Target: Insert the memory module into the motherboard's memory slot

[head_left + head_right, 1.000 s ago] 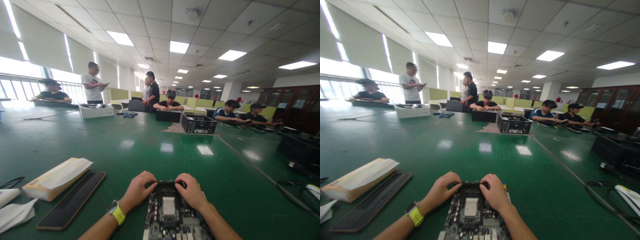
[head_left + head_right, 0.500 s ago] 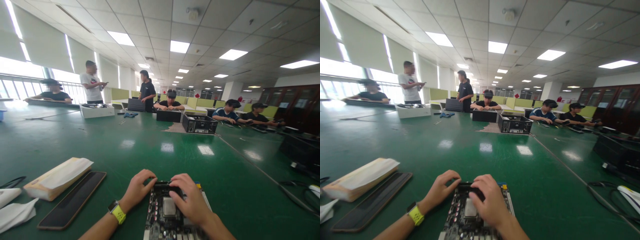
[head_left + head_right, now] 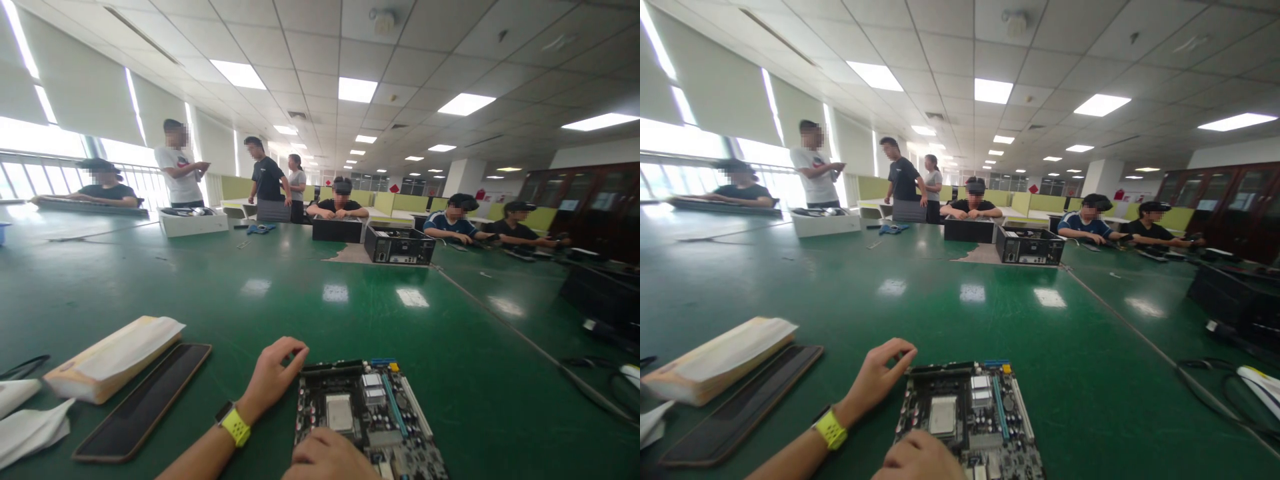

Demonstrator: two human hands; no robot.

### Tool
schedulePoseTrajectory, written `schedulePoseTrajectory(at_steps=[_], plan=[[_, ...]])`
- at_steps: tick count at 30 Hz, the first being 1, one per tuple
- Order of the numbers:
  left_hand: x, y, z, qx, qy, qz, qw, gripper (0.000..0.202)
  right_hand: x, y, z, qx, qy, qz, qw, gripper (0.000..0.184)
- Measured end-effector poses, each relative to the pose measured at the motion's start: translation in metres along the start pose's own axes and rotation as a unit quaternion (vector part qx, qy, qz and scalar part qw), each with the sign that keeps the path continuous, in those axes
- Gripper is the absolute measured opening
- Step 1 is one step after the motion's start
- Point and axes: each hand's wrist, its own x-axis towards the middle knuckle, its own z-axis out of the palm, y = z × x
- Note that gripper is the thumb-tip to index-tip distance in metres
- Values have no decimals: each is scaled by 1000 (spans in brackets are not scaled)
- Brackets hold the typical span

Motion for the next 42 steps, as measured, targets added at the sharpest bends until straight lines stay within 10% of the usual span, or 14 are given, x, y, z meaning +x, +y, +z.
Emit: schedulePoseTrajectory(at_steps=[5,9,20,42], plan=[[-1,-1,-2,11,2,-5,1000,24,1,8,-44,26,-7,35,999,8],[-3,-4,-2,17,5,-5,1000,24,-8,30,-89,43,-16,232,972,26],[-3,-3,-4,9,-16,-4,1000,24,-92,138,-115,-181,78,619,760,36],[-4,0,-5,4,-34,-14,999,24,-92,147,-94,-102,221,541,805,33]])
